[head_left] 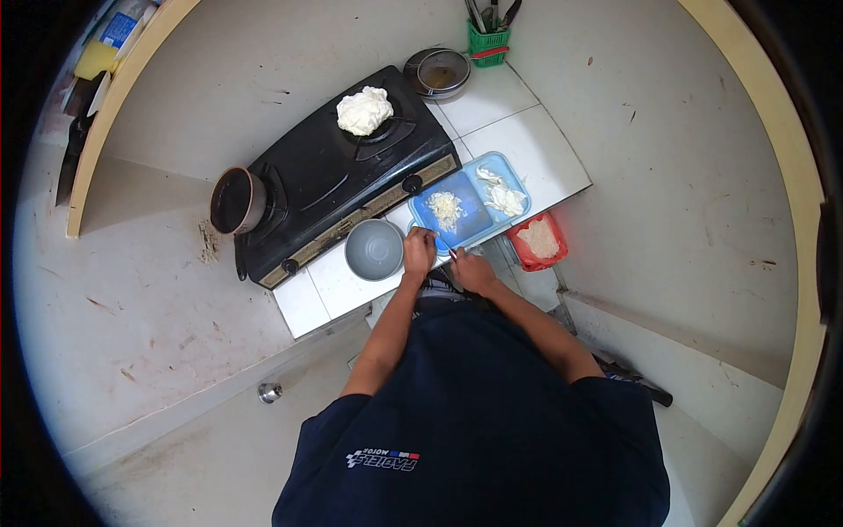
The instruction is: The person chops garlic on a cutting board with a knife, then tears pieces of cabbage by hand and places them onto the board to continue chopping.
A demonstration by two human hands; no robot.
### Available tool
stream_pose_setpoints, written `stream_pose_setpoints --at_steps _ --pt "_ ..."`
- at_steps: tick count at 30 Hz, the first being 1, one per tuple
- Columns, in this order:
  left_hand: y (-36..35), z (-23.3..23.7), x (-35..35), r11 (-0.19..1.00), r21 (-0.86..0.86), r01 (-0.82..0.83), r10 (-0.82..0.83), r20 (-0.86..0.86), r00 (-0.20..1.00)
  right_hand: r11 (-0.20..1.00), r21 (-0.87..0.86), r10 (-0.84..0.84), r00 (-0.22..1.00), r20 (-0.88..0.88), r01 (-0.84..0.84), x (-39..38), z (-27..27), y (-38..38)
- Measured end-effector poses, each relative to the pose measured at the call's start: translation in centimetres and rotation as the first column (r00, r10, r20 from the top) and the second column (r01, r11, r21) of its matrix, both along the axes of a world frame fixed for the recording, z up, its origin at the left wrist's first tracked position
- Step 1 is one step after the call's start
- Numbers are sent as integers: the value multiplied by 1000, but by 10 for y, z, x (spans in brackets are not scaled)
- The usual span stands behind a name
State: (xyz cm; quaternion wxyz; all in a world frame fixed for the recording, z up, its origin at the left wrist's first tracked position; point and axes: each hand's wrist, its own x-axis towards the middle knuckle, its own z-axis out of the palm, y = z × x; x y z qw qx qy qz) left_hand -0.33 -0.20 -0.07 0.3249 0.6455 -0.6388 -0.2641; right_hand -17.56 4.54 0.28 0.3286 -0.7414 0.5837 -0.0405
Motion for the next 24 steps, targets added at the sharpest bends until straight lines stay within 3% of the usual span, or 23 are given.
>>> stream_pose_setpoints --at_steps 24 --pt "-4 -6 0 999 -25 -38 39 40 998 999 -52 -6 1000 25 7 -5 -2 0"
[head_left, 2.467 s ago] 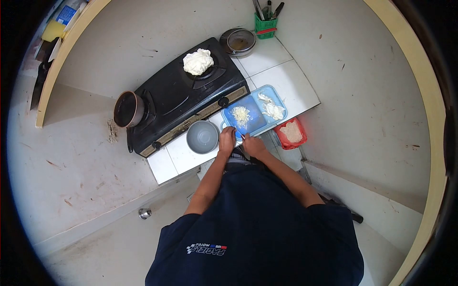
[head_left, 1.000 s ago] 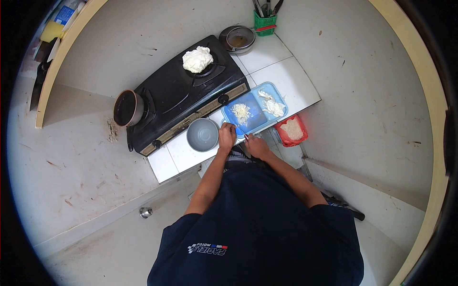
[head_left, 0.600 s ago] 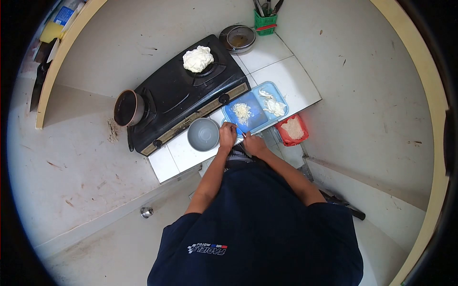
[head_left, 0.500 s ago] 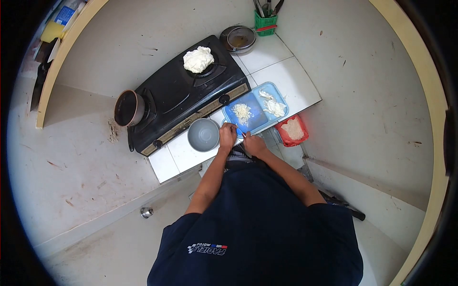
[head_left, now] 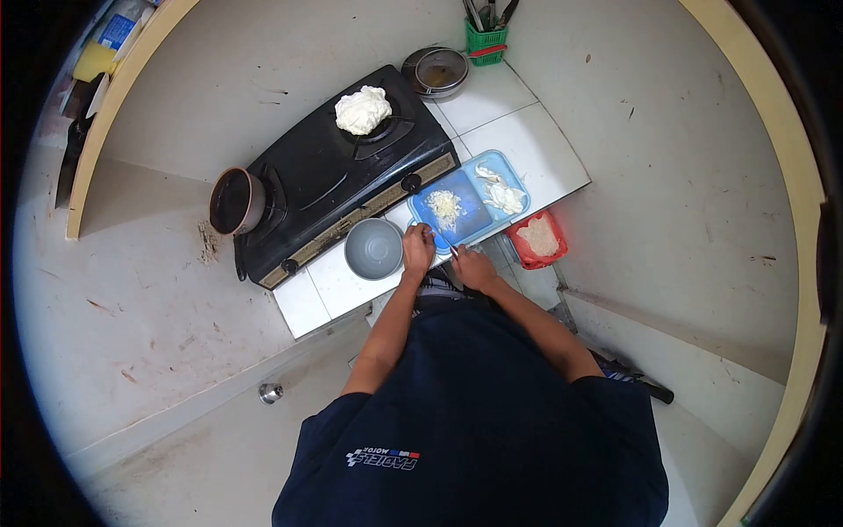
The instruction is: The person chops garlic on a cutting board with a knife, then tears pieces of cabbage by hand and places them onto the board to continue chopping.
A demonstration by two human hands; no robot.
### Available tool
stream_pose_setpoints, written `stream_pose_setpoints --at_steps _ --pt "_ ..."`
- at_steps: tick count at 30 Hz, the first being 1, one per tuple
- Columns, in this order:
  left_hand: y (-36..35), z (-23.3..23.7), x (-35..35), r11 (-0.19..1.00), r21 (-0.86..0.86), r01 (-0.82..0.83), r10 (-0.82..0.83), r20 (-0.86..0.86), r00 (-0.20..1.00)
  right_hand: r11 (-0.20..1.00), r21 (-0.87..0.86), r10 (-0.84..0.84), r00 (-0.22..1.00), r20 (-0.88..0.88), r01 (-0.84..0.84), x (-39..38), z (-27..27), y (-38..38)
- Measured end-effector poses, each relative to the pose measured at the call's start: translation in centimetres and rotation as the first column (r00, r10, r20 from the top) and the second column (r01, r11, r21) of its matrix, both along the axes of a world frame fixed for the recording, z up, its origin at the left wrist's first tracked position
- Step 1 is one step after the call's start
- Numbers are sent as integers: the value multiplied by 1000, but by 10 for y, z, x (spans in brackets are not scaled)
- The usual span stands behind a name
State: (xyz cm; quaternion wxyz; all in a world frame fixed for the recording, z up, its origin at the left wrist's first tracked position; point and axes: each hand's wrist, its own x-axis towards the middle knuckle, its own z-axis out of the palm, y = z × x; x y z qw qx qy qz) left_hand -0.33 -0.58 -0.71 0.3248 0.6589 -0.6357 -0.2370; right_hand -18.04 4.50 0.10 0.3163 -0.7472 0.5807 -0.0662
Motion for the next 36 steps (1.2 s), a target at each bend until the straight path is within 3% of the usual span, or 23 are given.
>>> stream_pose_setpoints --at_steps 18,26,36 --pt "4 5 0 998 23 51 -51 5 999 999 5 -40 999 -27 40 16 -2 -5" --pt "14 6 -4 988 -143 53 -48 33 998 998 53 -38 999 -3 38 -1 4 0" --pt "13 8 -2 1000 -3 -2 2 -35 999 998 57 1 1000 -3 0 5 3 5"
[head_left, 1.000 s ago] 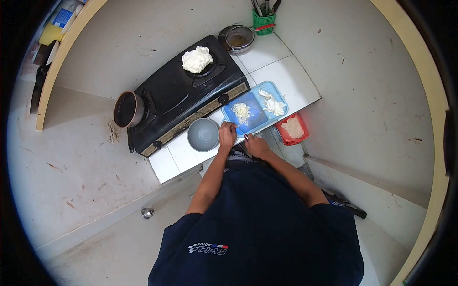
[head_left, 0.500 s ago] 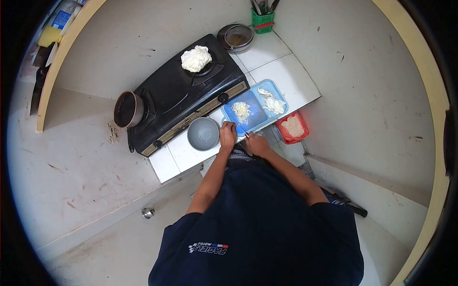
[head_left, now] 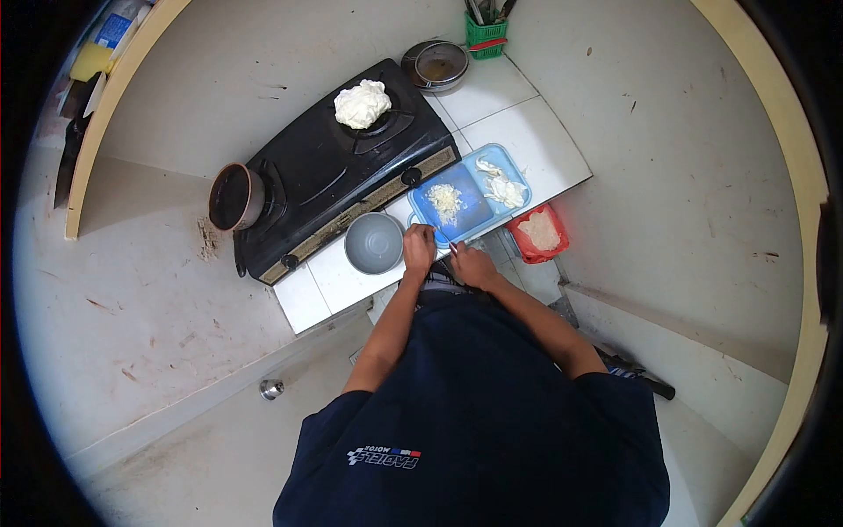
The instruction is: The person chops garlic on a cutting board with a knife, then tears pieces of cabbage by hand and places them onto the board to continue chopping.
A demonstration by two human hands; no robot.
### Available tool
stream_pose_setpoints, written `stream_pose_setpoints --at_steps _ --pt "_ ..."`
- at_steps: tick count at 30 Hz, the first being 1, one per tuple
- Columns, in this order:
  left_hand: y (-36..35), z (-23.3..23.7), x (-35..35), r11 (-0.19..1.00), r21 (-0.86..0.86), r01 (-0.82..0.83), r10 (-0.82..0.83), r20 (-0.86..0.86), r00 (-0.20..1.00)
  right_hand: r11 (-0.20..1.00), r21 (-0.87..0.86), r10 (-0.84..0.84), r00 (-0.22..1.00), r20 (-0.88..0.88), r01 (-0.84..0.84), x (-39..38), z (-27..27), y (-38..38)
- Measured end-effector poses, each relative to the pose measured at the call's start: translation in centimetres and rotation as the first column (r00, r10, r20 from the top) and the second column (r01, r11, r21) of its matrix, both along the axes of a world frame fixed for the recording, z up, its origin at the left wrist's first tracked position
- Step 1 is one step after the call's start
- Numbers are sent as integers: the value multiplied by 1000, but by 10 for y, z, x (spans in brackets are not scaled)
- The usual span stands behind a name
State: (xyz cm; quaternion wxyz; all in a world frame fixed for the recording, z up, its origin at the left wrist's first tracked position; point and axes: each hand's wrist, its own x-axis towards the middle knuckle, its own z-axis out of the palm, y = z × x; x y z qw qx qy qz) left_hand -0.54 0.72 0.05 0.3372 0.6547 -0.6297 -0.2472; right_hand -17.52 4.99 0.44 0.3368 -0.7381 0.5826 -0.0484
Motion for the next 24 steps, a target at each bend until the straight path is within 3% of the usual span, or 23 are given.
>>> stream_pose_setpoints --at_steps 2,5,11,15,21,24 --pt "-4 -9 2 1000 1 4 -4 92 996 1000 11 -14 1000 -10 15 2 6 0" --pt "-4 -3 0 1000 2 -12 12 31 999 1000 -9 -3 1000 -20 3 3 4 2" --pt "-5 -20 4 1000 10 -11 10 68 998 1000 8 -14 1000 -13 14 10 -5 -6" --pt "-2 -5 2 1000 12 6 -6 59 998 1000 -11 -21 999 -44 21 11 5 -14" --pt "4 -6 1 998 -60 -6 2 -74 997 997 -44 -66 997 -30 65 3 2 -18" --pt "1 -9 2 1000 10 -19 20 -71 997 999 -40 -25 1000 -19 24 0 2 -12"
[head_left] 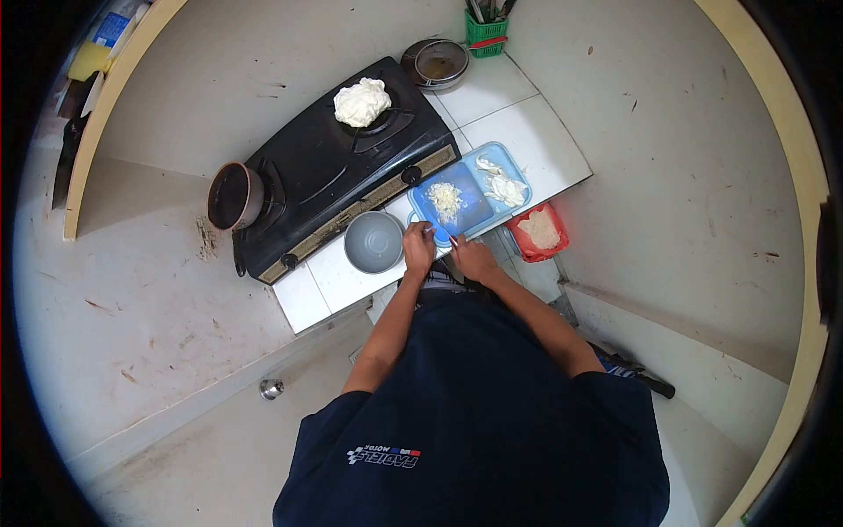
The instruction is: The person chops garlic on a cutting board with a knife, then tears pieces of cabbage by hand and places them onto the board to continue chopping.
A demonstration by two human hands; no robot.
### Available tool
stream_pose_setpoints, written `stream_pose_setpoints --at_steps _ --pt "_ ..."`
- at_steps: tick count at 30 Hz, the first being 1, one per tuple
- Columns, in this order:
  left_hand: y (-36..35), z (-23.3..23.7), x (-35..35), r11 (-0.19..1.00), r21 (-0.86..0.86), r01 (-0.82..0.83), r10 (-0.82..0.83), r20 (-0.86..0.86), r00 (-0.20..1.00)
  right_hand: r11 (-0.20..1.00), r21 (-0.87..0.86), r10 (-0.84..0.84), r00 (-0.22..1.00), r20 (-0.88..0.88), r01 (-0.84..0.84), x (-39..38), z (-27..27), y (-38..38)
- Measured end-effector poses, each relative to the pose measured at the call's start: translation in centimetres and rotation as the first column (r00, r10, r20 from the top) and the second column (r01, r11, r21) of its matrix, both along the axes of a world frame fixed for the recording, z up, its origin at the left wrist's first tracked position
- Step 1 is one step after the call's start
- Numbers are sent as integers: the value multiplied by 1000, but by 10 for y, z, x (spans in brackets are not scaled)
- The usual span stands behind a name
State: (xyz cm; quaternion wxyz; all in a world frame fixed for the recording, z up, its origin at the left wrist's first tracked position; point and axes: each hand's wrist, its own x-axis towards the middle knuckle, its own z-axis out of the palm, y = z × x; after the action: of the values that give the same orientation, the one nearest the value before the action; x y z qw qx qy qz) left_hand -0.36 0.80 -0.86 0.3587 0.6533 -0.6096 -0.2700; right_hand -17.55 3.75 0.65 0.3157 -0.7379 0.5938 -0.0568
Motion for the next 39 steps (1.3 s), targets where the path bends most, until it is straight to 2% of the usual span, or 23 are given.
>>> stream_pose_setpoints --at_steps 2,5,8,12,15,18,20,21,23,24,26,27,29,30,31,33,37,38,39 --pt "-3 4 -1 999 9 -44 43 41 998 997 -53 49 998 29 -47 -3 -5 4" --pt "-4 -5 2 999 10 -45 44 109 993 995 13 97 995 -16 -97 -7 5 5" --pt "-3 3 -1 994 62 -87 80 101 992 992 -6 128 992 -24 -128 -8 -3 6" --pt "-3 -4 -1 995 38 -95 91 95 991 990 -28 134 990 -41 -135 -11 -10 -1" --pt "-2 -5 0 994 54 -99 98 25 995 990 -60 128 991 -24 -130 -12 -8 -10" --pt "0 4 -1 994 57 -89 82 107 991 993 -28 109 992 -71 -111 -14 -7 -23" --pt "2 15 -3 991 96 -92 87 48 995 986 -147 68 996 -57 -75 -18 -11 -31" --pt "2 13 -2 991 89 -98 94 46 994 985 -153 74 996 -59 -82 -18 -5 -36" --pt "1 8 -3 990 -117 -85 93 67 993 989 -143 30 996 -79 -41 -20 7 -44" --pt "2 19 -5 988 -124 -92 101 63 993 987 -151 36 996 -83 -49 -22 14 -46" --pt "3 51 -14 992 25 -123 126 -172 977 973 -230 -1 999 -32 -6 -27 28 -51" --pt "1 53 -15 992 18 -125 127 -177 976 971 -238 1 999 -37 -10 -30 31 -54" --pt "-1 58 -15 991 -2 132 -132 -83 988 949 -314 6 999 -39 -18 -36 36 -58" --pt "-3 61 -16 970 38 241 -235 -120 964 948 -317 5 999 -42 -18 -40 39 -61" --pt "-5 64 -17 969 34 244 -238 -123 963 960 -275 38 997 -61 -53 -45 43 -64" --pt "-11 74 -16 849 221 480 -478 -66 876 968 -237 62 995 -80 -79 -51 47 -67" --pt "-22 67 -5 778 190 599 -625 133 769 966 -244 72 995 -73 -88 -61 60 -59" --pt "-25 67 -2 749 278 602 -652 146 744 970 -228 70 995 -71 -84 -62 66 -56" --pt "-27 65 1 743 276 609 -659 142 739 971 -226 62 995 -75 -77 -65 68 -54"
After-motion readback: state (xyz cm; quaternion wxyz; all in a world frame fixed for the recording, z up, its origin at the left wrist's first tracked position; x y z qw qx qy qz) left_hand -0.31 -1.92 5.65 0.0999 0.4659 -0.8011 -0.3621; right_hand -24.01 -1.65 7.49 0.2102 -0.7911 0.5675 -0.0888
